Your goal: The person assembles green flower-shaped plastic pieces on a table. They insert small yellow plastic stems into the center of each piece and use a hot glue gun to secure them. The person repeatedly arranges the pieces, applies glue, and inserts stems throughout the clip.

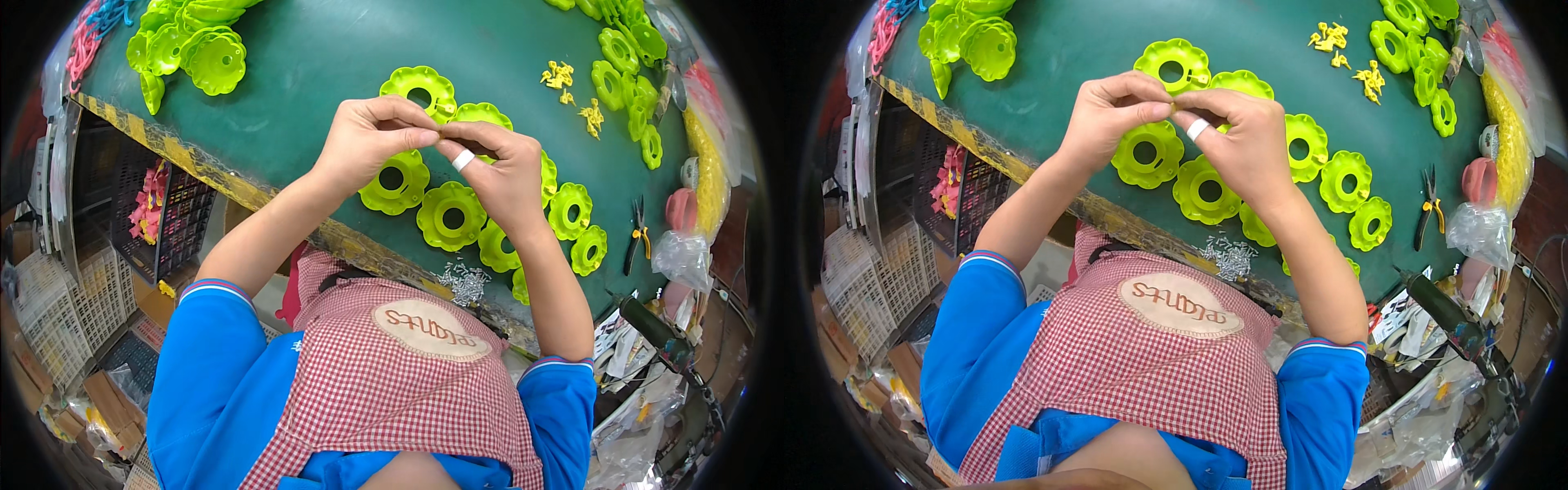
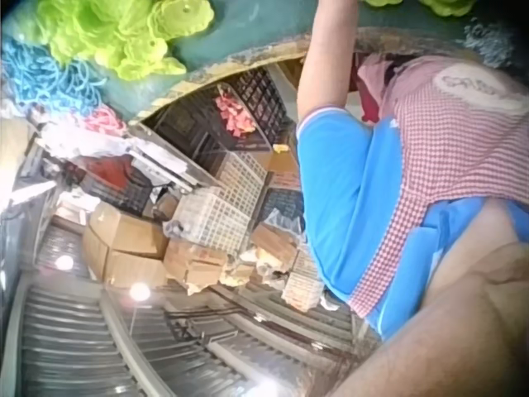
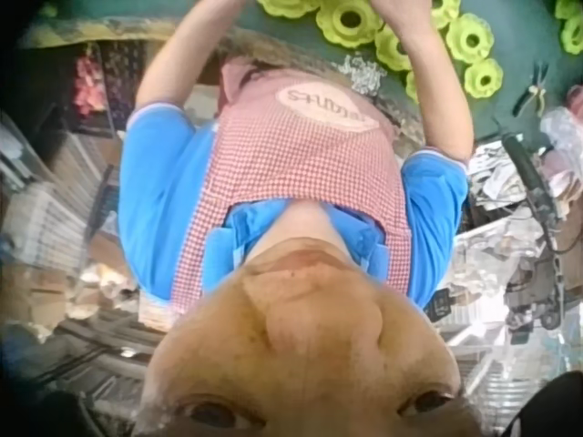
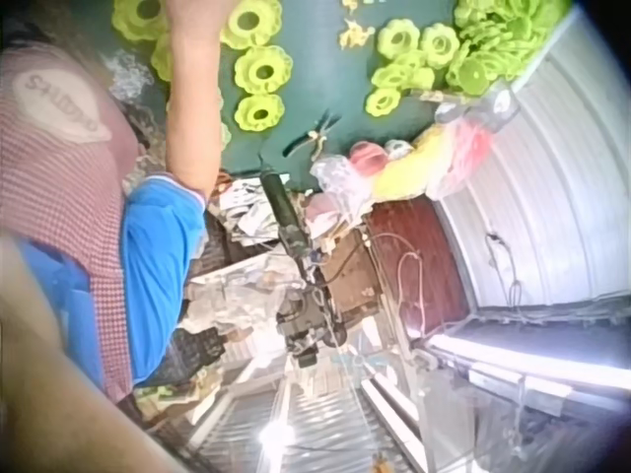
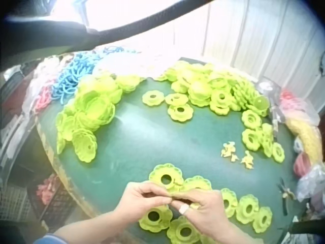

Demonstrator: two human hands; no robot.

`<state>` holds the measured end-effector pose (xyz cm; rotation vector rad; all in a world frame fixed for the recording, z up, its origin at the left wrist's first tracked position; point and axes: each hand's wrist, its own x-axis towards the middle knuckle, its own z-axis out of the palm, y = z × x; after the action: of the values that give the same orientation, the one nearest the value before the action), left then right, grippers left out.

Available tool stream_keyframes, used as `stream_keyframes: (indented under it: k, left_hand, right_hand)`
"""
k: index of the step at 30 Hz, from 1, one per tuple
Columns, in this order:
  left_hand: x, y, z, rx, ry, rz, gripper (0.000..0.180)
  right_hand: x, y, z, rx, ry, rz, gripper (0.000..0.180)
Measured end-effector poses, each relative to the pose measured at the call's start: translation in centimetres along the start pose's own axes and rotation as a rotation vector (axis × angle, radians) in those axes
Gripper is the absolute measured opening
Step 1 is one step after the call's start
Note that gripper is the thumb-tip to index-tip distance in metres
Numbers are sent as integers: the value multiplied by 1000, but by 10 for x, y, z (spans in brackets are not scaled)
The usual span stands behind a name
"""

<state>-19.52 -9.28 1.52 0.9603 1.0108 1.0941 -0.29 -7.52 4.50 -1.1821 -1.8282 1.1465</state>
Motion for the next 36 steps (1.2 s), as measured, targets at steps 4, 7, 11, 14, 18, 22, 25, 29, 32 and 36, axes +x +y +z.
stream_keyframes:
  k: [4, 7, 11, 14, 18, 22, 25, 29, 32, 36]
  left_hand:
    - [-10, 2, 2, 124, 0, 83, 11]
    - [-23, 2, 1, 513, 7, 282, 19]
    - [-47, -8, -15, 1086, -114, 634, 32]
    - [-54, -22, -18, 1166, -136, 638, 33]
    - [-61, -22, -15, 1230, -87, 615, 33]
    - [-59, -24, -14, 1216, -94, 671, 34]
    - [-58, -26, -17, 1209, -113, 678, 34]
    - [-57, -25, -18, 1238, -149, 696, 33]
    - [-57, -26, -17, 1350, -175, 751, 35]
    - [-62, -17, -14, 1479, -226, 691, 42]
  right_hand:
    - [-6, -6, 1, -82, -41, -40, 19]
    - [-14, -1, 0, -360, -25, -185, 15]
    - [-42, 12, 18, -469, -91, -187, 13]
    - [-50, 10, 31, -551, -138, -189, 15]
    - [-54, 15, 40, -606, -111, -211, 13]
    - [-55, 12, 38, -600, -72, -209, 11]
    - [-51, 11, 38, -646, -81, -212, 11]
    - [-50, 15, 39, -632, -80, -242, 12]
    - [-50, 19, 30, -598, -91, -259, 14]
    - [-36, 25, -17, -418, -29, -200, 14]
